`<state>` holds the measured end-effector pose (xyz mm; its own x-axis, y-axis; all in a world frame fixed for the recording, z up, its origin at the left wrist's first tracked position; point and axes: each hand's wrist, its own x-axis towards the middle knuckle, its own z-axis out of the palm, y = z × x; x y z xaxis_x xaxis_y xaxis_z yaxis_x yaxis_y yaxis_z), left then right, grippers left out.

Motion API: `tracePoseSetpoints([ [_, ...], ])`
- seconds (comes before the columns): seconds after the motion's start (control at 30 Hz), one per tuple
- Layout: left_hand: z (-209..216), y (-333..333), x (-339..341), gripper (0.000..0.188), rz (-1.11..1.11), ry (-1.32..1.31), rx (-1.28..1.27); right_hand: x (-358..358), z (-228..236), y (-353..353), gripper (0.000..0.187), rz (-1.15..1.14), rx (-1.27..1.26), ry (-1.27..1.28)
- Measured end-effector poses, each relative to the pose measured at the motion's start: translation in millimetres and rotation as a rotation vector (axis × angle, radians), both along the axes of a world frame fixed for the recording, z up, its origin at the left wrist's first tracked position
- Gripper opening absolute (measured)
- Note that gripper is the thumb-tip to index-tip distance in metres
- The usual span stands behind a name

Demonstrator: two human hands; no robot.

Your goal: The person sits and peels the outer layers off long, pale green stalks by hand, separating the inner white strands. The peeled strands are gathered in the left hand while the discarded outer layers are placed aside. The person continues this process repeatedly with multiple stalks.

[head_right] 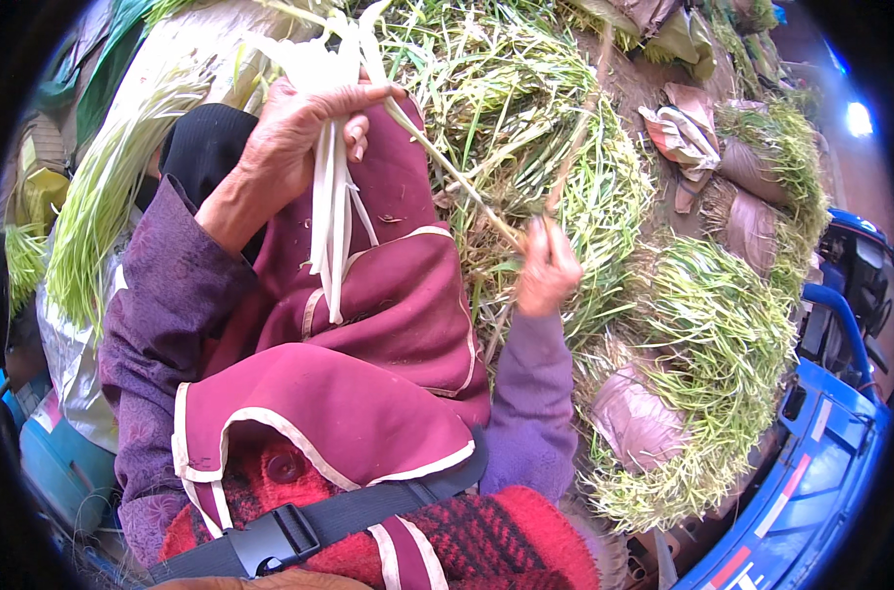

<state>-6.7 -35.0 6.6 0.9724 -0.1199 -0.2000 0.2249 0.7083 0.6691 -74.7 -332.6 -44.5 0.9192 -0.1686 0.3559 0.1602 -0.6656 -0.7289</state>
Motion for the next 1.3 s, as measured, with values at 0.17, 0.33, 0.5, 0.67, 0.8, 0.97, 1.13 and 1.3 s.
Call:
tracePoseSetpoints([
  [0.17,9,30,1,0.012,0.041,-0.048,0.025,-108,-14,-125,0.015,-0.217,-0.746,0.623],
  [0.33,9,34,-4,0.02,-0.074,-0.038,0.032,-126,16,-131,0.029,-0.142,-0.713,0.931],
  [0.5,8,30,-8,0.025,-0.148,-0.037,0.08,-9,42,-28,0.021,0.329,-0.256,0.27],
  [0.67,7,28,-10,0.02,-0.153,-0.091,0.012,42,87,77,0.029,0.757,0.289,0.594],
  [0.8,4,29,-9,0.021,-0.155,-0.091,-0.043,45,89,128,0.026,0.839,0.171,0.551],
  [0.97,-1,29,-6,0.027,-0.136,-0.074,-0.04,50,81,146,0.022,0.68,0.204,0.392],
  [1.13,-5,17,-6,0.017,0.058,-0.123,0.094,74,81,163,0.023,0.598,0.237,0.159],
  [1.3,-5,6,-6,0.021,0.103,-0.185,0.175,95,76,174,0.016,0.522,0.272,0.195],
])
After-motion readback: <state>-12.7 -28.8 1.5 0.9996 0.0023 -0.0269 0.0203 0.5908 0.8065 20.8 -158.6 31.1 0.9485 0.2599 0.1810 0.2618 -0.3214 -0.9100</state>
